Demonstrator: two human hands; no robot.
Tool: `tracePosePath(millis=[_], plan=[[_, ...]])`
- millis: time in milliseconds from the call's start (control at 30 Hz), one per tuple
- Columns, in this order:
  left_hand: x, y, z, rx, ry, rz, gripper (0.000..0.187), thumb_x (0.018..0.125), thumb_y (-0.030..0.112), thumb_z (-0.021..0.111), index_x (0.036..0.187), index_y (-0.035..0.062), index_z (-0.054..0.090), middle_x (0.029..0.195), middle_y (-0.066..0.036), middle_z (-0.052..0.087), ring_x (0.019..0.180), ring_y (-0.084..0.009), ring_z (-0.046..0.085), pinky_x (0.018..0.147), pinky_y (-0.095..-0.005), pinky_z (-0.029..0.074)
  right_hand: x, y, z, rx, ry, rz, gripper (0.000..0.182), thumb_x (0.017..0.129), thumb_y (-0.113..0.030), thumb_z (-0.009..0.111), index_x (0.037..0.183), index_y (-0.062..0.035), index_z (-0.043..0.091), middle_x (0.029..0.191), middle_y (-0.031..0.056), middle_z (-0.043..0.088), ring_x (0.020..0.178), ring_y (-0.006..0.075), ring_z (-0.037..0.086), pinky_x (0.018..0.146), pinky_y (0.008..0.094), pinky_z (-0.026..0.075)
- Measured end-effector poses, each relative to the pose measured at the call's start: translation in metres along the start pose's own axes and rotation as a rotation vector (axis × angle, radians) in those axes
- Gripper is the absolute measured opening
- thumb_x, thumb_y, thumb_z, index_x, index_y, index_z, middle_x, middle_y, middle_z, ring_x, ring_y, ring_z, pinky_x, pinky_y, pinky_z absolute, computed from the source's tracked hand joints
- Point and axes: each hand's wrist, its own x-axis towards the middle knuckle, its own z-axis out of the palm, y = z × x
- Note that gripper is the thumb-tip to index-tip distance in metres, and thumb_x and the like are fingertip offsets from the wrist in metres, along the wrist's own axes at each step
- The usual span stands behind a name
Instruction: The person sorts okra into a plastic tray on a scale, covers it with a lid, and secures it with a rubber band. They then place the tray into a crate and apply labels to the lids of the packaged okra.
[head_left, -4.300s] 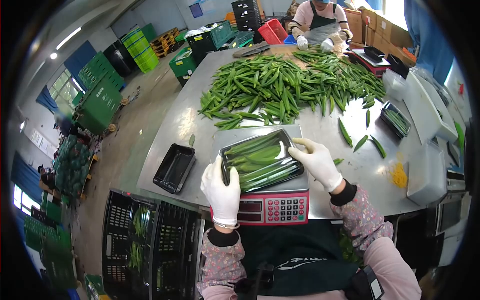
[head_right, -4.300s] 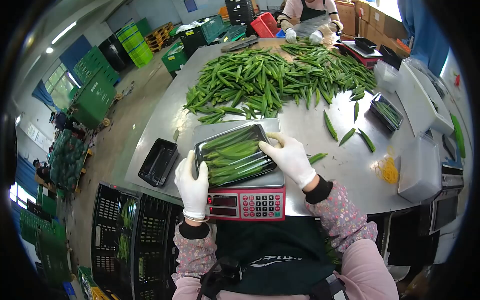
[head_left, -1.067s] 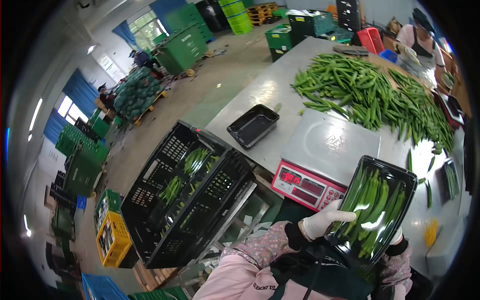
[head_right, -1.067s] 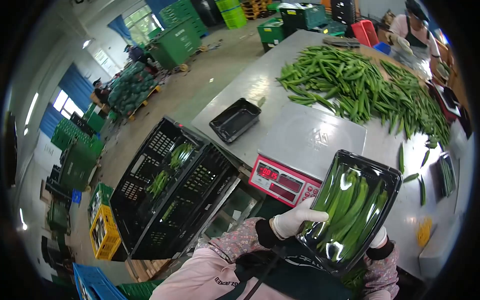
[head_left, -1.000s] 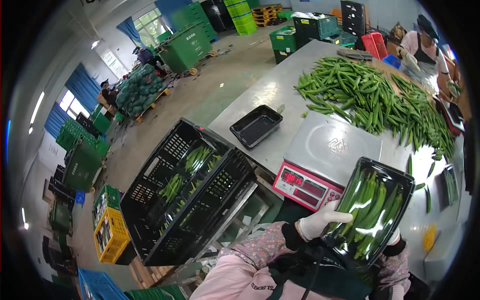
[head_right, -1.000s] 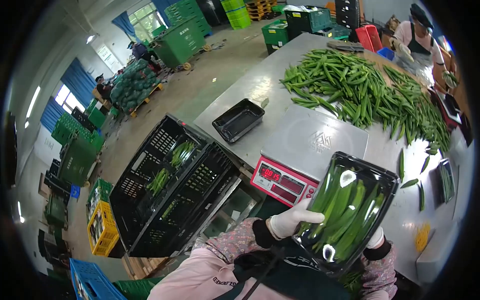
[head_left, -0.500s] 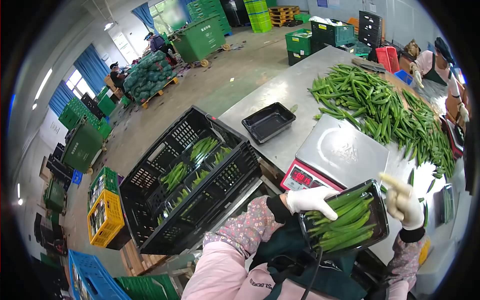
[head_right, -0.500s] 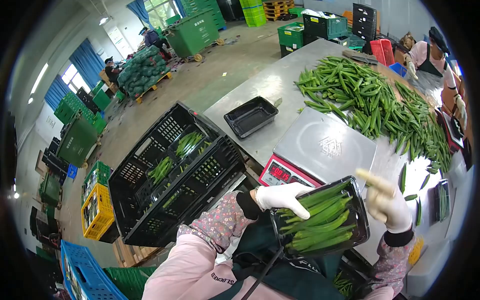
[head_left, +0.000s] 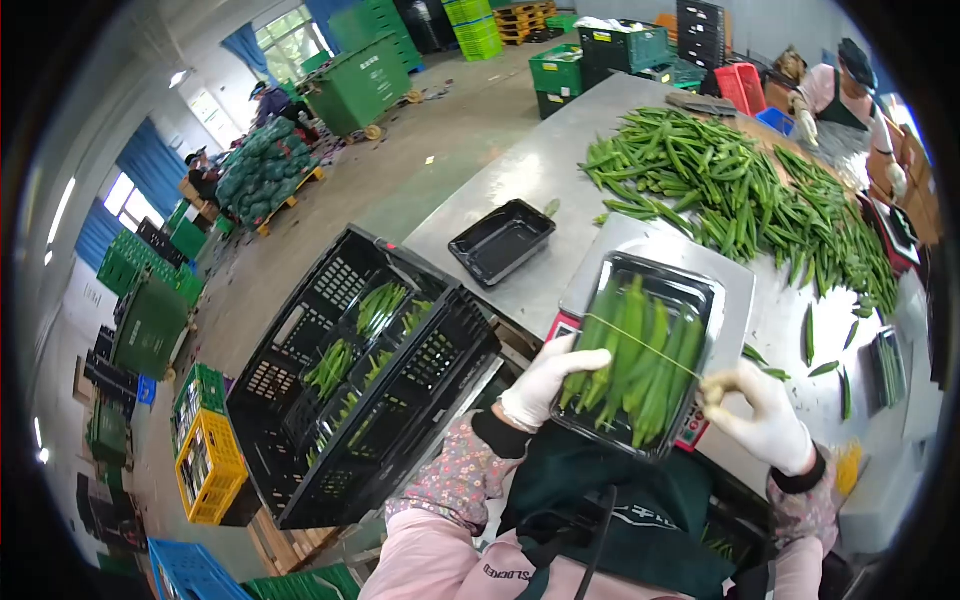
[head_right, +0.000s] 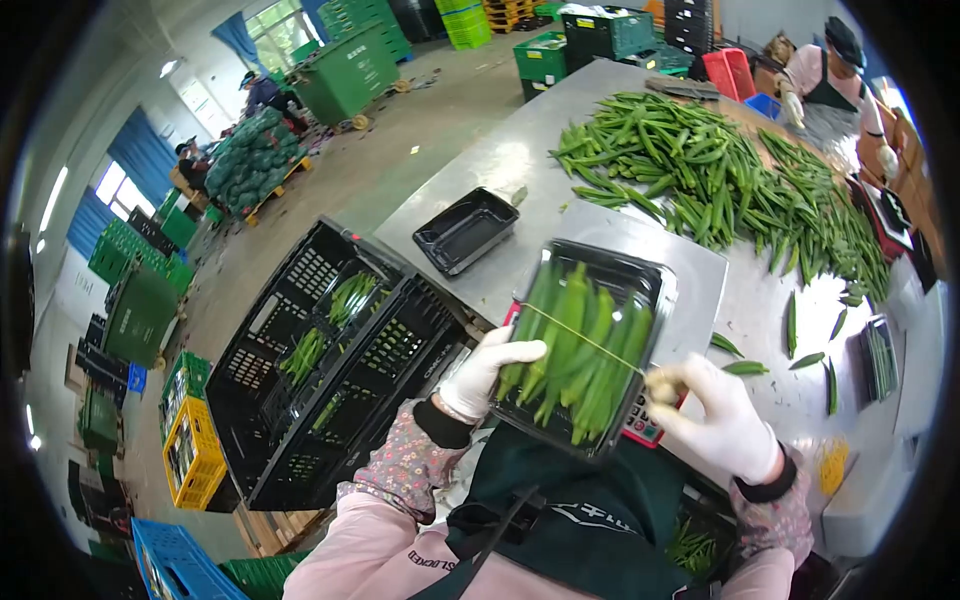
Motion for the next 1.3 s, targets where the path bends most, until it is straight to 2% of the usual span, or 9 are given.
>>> tracePosePath(millis=[200,400,600,867,967,1067,1200,1233,1300], plan=[[-0.033,0.04,-0.03,0.124,0.32,0.204,0.038,0.088,0.02,0.067,0.119,-0.0025,0.064,0.109,-0.007,0.069,0.095,-0.0168,0.067,0.088,-0.0305,0.051,0.035,0.02,0.005,0.274,0.333,0.138,0.025,0.092,0.001,0.061,0.117,0.0018,0.063,0.109,0.0074,0.067,0.103,0.0153,0.065,0.092,0.0269,0.048],[-0.139,0.119,-0.165,0.156,0.797,0.983,0.023,0.09,0.02,0.065,0.107,0.0043,0.065,0.103,-0.008,0.067,0.1,-0.0211,0.063,0.09,-0.0355,0.049,0.038,0.046,0.003,0.366,0.317,0.303,0.02,0.1,-0.011,0.055,0.112,0.001,0.066,0.105,0.0049,0.066,0.097,0.0129,0.064,0.085,0.0266,0.049],[-0.266,0.122,-0.353,-0.242,1.397,0.661,0.037,0.082,0.012,0.074,0.114,0.0036,0.058,0.114,-0.013,0.06,0.108,-0.032,0.058,0.101,-0.0515,0.048,0.059,0.054,0.004,0.362,0.266,0.311,0.022,0.102,-0.015,0.052,0.111,-0.0007,0.066,0.1,0.0039,0.066,0.091,0.0111,0.062,0.083,0.0266,0.047],[-0.351,0.059,-0.489,-0.297,2.212,0.388,0.052,0.072,0.006,0.08,0.119,-0.0062,0.061,0.131,-0.02,0.06,0.113,-0.0351,0.059,0.1,-0.0491,0.047,0.08,0.068,0.008,0.217,0.187,0.37,0.023,0.102,-0.016,0.052,0.108,0.0003,0.067,0.093,0.0037,0.066,0.087,0.0104,0.06,0.081,0.0252,0.046],[-0.386,0.025,-0.555,-0.256,2.194,0.242,0.064,0.068,0.008,0.085,0.124,-0.0053,0.059,0.135,-0.02,0.059,0.117,-0.0353,0.06,0.106,-0.0452,0.042,0.079,0.086,0.006,0.168,0.238,0.37,0.024,0.102,-0.017,0.052,0.11,0.001,0.066,0.09,0.0037,0.065,0.084,0.0099,0.059,0.078,0.0247,0.045],[-0.366,0.034,-0.508,-0.171,2.331,-0.001,0.067,0.068,0.008,0.086,0.127,-0.003,0.058,0.137,-0.019,0.059,0.12,-0.0356,0.059,0.108,-0.0443,0.04,0.075,0.093,-0.001,0.101,0.247,0.417,0.025,0.102,-0.017,0.052,0.111,0.0018,0.066,0.09,0.0032,0.065,0.084,0.0098,0.058,0.078,0.0245,0.045],[-0.414,-0.007,-0.603,-0.141,2.154,-0.231,0.057,0.09,0.032,0.072,0.136,0.0043,0.055,0.15,-0.016,0.047,0.129,-0.0303,0.05,0.095,-0.0473,0.05,0.062,0.114,-0.016,0.078,0.257,0.433,0.025,0.102,-0.016,0.052,0.114,0.0021,0.065,0.093,0.0039,0.064,0.085,0.0098,0.058,0.079,0.0245,0.044],[-0.415,-0.005,-0.591,-0.137,1.948,-0.186,0.057,0.092,0.034,0.07,0.14,0.0094,0.052,0.153,-0.015,0.043,0.131,-0.0293,0.047,0.095,-0.0475,0.051,0.06,0.111,-0.017,0.077,0.261,0.439,0.025,0.102,-0.016,0.052,0.114,0.0021,0.065,0.093,0.0039,0.064,0.085,0.0098,0.058,0.079,0.0245,0.044],[-0.377,0.015,-0.532,-0.215,2.063,-0.169,0.052,0.093,0.034,0.069,0.138,0.012,0.055,0.151,-0.013,0.044,0.129,-0.0287,0.048,0.093,-0.047,0.052,0.055,0.1,-0.017,0.071,0.278,0.465,0.025,0.102,-0.016,0.051,0.114,0.0016,0.064,0.093,0.0038,0.064,0.085,0.0101,0.058,0.079,0.0247,0.044]])
